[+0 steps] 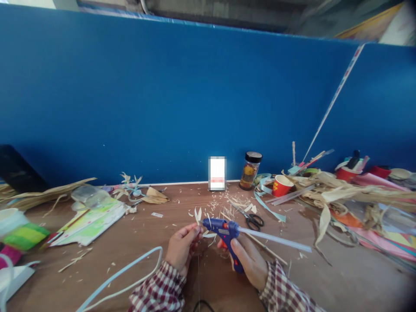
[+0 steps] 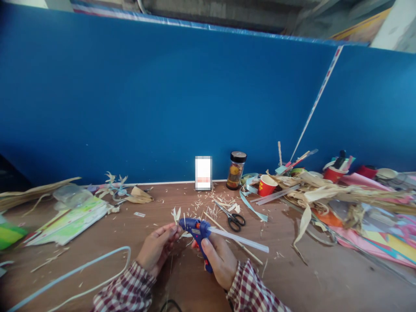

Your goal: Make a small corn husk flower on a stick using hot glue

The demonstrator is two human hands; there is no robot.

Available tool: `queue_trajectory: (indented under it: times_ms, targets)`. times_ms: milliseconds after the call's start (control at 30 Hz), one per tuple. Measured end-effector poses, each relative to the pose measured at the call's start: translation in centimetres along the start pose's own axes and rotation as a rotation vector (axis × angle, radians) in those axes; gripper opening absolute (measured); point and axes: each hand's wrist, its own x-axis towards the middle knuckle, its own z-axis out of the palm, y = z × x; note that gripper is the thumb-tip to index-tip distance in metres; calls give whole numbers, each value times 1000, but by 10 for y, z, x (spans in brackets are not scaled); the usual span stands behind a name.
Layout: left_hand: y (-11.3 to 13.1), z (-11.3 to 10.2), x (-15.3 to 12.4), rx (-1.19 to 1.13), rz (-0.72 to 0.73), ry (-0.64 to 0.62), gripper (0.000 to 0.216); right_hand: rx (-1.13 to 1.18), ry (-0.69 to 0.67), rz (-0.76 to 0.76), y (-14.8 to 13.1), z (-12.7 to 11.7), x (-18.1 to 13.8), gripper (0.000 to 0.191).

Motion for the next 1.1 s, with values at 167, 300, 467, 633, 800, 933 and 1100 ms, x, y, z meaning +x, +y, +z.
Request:
queue_trajectory:
  times_ms: [167,300,467,633,800,933,1100]
  targets:
    - [1,0,-1,12,3,-29,25,-56,20,-11,1,-2,0,41]
    - [1,0,-1,16,-2,-27,26,-60,-2,-14,-2,-3,0,42]
    - [2,2,-3,16,3,-22,26,-76,36,-35,-1,0,0,39]
    - [3,3,-3,27,2,-18,26,-66,46,-48,2,0,1,37]
    - [1,1,-1,15,-1,-12,27,-43,36,-22,-1,0,1,37]
    - [1,1,-1,2,12,-14,27,-27,-8,6,-9,-1,1,39]
    - [-1,1,-2,23,3,-21,25,-61,11,-6,-9,-3,1,43]
